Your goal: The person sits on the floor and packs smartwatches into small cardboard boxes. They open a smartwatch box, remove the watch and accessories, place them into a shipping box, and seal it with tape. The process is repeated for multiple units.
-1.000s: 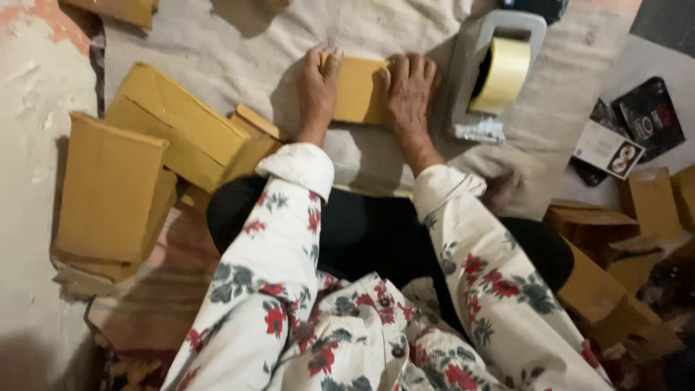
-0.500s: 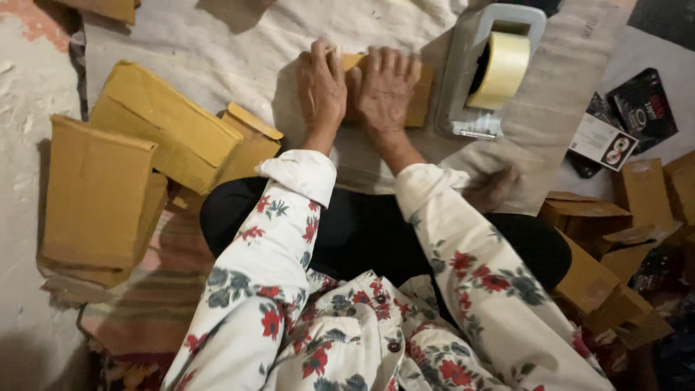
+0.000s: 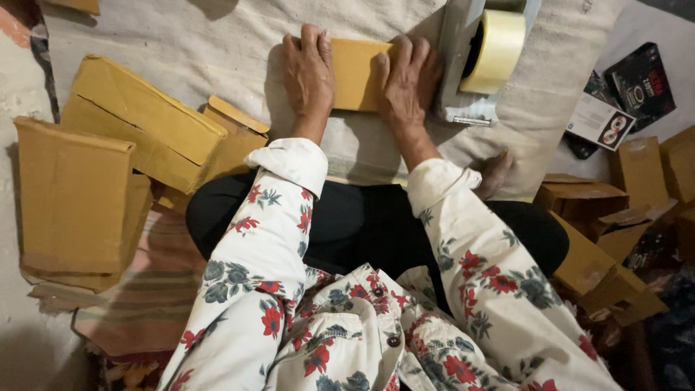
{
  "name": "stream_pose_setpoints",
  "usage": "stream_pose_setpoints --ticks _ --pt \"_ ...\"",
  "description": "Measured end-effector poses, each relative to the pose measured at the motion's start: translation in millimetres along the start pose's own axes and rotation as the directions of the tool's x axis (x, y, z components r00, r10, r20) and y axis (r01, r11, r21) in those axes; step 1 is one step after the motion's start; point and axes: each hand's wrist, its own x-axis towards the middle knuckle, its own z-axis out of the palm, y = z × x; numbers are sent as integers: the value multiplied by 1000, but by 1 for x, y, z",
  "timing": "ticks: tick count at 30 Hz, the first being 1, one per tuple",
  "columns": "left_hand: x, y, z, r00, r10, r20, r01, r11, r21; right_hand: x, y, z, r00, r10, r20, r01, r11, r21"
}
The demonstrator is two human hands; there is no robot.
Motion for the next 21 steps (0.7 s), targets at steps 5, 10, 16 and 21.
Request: stream_pose_setpoints --ticks 5,10,16,21 --pt "1 -2 5 996 -70 63 72 997 -29 -31 2 -6 973 -227 -43 225 973 -47" --pt "-7 8 -30 974 100 204 -140 972 190 -19 3 -13 974 -193 117 206 973 -108" --pt "-25 4 -56 824 256 505 -354 929 107 -16 6 -12 948 -98 302 152 975 -164" --pt "-16 -9 -50 745 432 509 -597 772 218 -11 17 -7 939 -254 231 286 951 -115"
